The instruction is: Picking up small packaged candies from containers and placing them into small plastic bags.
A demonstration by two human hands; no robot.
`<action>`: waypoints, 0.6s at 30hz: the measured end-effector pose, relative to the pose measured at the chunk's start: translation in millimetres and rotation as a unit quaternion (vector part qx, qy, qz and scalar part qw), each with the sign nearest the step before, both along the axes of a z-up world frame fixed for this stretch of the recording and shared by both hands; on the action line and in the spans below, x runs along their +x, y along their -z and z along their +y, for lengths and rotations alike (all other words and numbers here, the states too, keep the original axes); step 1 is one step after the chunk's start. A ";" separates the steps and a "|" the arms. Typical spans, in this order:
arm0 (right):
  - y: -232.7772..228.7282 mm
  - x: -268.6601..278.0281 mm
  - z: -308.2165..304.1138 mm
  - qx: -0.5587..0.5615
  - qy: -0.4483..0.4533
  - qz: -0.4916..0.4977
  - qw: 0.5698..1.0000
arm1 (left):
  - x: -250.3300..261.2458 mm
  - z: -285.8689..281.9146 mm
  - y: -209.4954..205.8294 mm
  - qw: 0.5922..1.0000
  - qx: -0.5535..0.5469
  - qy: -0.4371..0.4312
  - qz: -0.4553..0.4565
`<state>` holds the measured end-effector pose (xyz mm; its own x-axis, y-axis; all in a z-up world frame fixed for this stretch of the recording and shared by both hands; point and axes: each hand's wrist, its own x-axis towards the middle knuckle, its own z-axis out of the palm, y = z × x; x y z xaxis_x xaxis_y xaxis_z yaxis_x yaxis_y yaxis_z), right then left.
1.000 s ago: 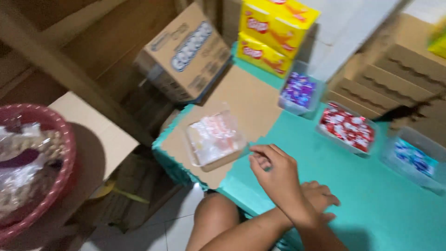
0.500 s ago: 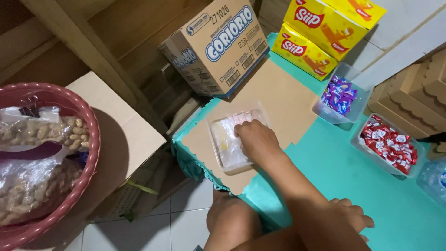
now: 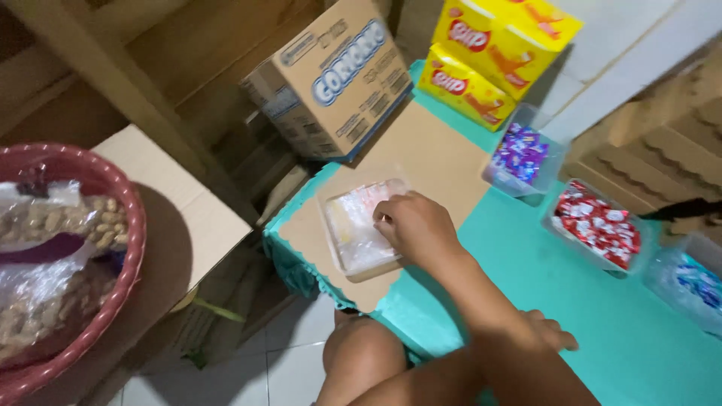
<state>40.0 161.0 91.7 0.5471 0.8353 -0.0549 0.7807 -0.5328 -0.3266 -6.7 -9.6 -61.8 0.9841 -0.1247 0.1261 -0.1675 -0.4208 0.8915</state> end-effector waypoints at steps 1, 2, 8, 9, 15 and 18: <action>-9.8 0.3 -11.2 0.033 0.025 0.033 0.999 | 0.1 6.4 -12.5 1.000 -0.002 0.001 -0.006; -17.7 1.4 -26.8 0.036 0.034 0.026 0.998 | 0.3 13.8 -21.3 1.000 -0.003 0.001 -0.011; -43.1 -2.7 -161.4 0.202 0.205 0.093 0.953 | -2.9 27.4 -53.3 0.998 -0.029 0.044 -0.036; -44.0 -8.8 -186.8 0.267 0.264 0.158 0.913 | -3.4 26.5 -51.9 0.997 -0.033 0.054 -0.038; 31.6 -26.8 -335.3 0.428 0.461 0.261 0.732 | 10.0 3.7 -22.3 0.931 -0.346 0.026 0.114; 68.0 -43.3 -370.4 0.475 0.514 0.276 0.659 | 10.1 -1.7 -29.0 0.895 -0.395 0.022 0.204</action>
<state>-3.3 -209.5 23.7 0.9662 -0.1594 -0.2026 -0.2109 -0.0371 -0.9768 3.4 -11.2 -32.9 0.9645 -0.1958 -0.1772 0.2398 0.3679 0.8984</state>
